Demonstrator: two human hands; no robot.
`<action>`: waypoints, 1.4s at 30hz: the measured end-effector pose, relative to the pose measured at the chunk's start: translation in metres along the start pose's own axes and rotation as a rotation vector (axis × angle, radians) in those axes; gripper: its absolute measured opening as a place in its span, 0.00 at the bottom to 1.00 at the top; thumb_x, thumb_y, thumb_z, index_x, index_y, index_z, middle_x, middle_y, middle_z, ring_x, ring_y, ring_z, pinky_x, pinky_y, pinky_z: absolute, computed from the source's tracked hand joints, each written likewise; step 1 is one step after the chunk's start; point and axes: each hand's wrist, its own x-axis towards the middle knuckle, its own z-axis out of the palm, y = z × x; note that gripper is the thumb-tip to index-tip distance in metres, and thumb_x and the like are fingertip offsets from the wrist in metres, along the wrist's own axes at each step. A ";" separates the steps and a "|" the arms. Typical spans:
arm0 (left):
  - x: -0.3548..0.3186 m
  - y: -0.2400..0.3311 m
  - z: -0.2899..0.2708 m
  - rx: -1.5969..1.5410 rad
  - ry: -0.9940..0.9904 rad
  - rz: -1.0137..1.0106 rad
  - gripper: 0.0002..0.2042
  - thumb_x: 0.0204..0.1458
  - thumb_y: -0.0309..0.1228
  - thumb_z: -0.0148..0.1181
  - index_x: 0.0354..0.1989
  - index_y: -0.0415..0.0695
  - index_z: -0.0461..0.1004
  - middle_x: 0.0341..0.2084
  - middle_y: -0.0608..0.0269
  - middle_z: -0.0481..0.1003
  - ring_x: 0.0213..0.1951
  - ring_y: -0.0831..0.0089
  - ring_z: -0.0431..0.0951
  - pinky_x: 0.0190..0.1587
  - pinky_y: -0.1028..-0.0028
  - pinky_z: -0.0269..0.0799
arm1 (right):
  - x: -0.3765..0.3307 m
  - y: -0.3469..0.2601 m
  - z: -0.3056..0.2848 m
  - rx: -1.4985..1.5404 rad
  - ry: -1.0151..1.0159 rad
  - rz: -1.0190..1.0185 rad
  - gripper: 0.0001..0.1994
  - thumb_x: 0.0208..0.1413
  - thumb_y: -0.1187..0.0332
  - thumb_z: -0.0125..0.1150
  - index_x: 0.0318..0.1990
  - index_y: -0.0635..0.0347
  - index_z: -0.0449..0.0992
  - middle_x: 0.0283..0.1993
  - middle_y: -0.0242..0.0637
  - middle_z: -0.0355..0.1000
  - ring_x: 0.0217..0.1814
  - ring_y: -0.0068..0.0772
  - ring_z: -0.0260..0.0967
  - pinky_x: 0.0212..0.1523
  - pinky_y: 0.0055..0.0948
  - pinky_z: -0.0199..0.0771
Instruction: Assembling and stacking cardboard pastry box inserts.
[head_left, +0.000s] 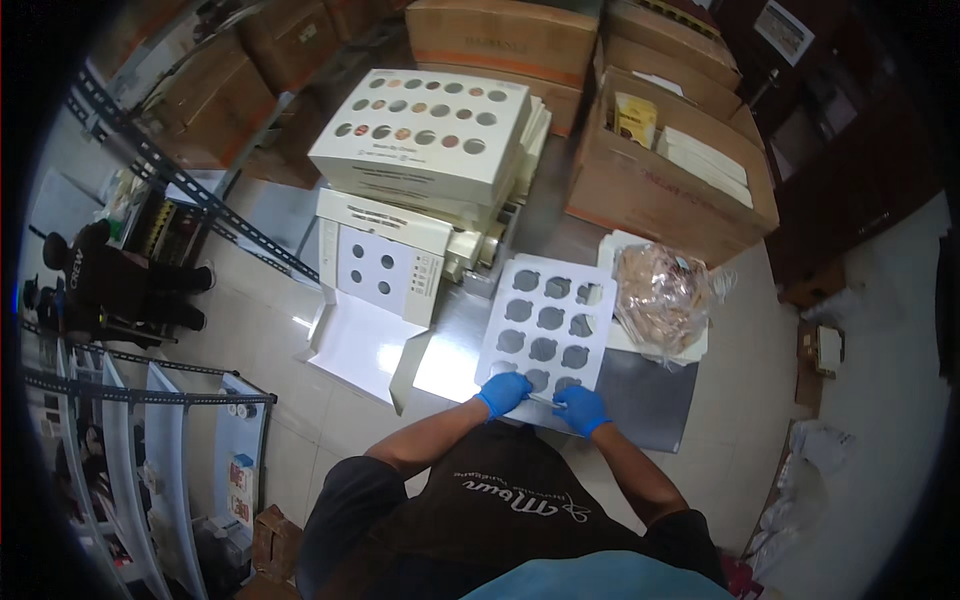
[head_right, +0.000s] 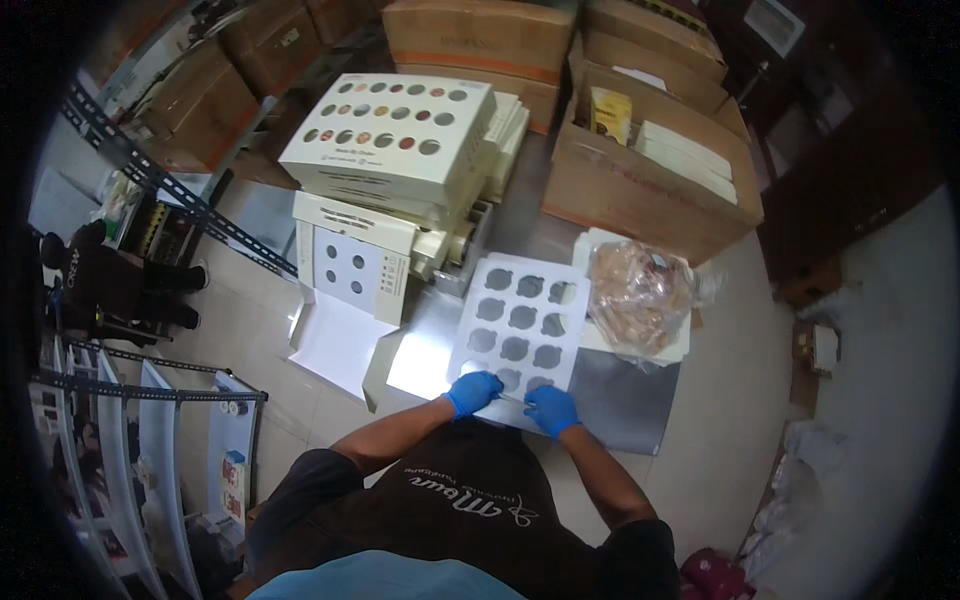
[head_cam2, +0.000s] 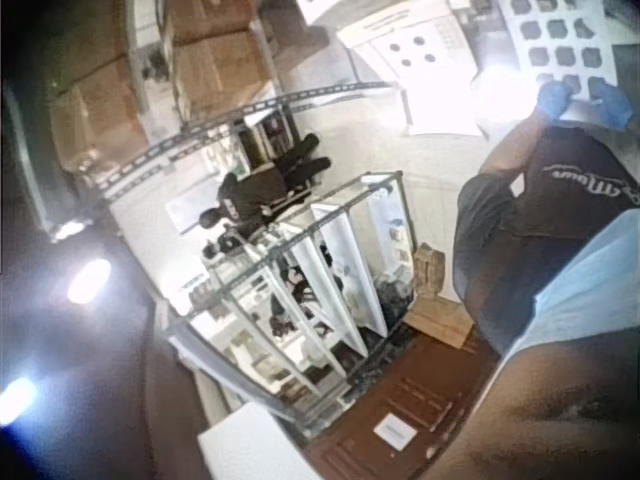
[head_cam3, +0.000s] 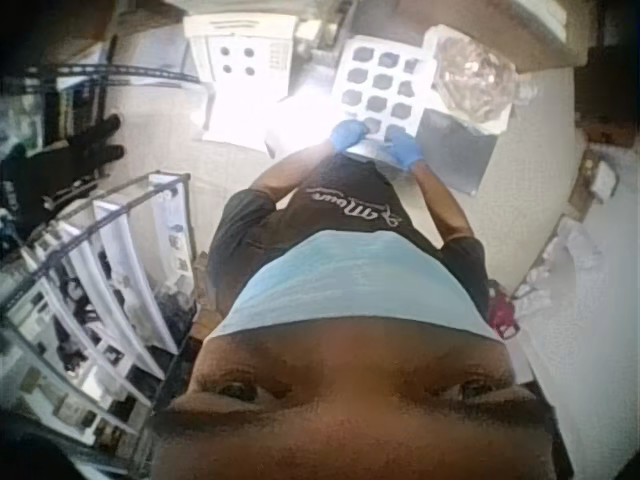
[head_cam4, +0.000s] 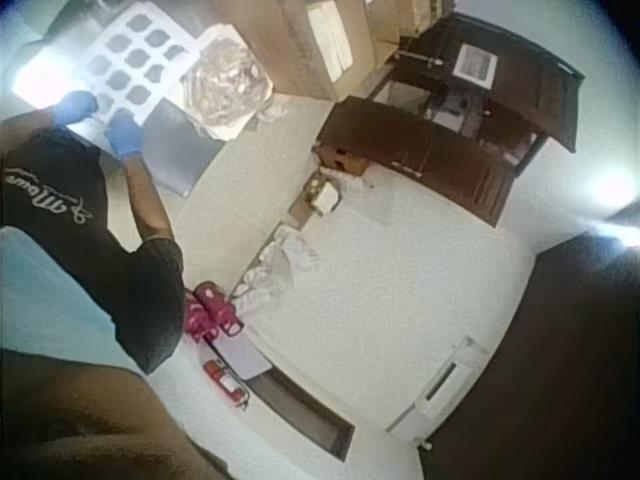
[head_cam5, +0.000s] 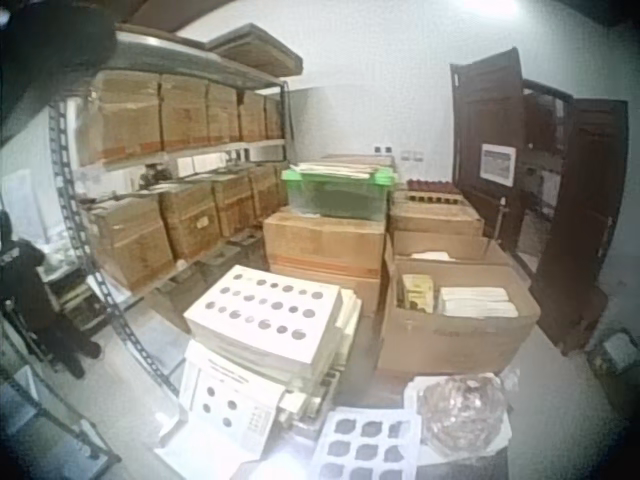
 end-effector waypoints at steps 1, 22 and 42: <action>0.003 -0.001 0.000 0.013 -0.009 -0.004 0.05 0.44 0.27 0.54 0.24 0.43 0.76 0.25 0.50 0.75 0.30 0.54 0.77 0.35 0.60 0.71 | -0.004 0.009 0.001 0.071 0.043 0.032 0.16 0.43 0.55 0.66 0.38 0.52 0.76 0.40 0.41 0.72 0.42 0.44 0.70 0.43 0.38 0.71; -0.004 0.005 -0.009 0.006 -0.195 -0.117 0.06 0.47 0.32 0.57 0.32 0.45 0.76 0.30 0.50 0.75 0.36 0.51 0.75 0.40 0.58 0.69 | -0.006 0.005 0.000 -0.001 -0.017 0.035 0.13 0.44 0.56 0.64 0.34 0.52 0.77 0.36 0.40 0.75 0.38 0.47 0.72 0.39 0.41 0.71; -0.003 0.030 -0.010 0.062 -0.264 -0.147 0.07 0.44 0.34 0.59 0.28 0.44 0.77 0.30 0.48 0.76 0.36 0.50 0.75 0.41 0.57 0.69 | -0.023 0.011 -0.004 -0.212 -0.106 -0.073 0.10 0.51 0.63 0.51 0.36 0.52 0.78 0.39 0.45 0.74 0.41 0.48 0.73 0.43 0.45 0.72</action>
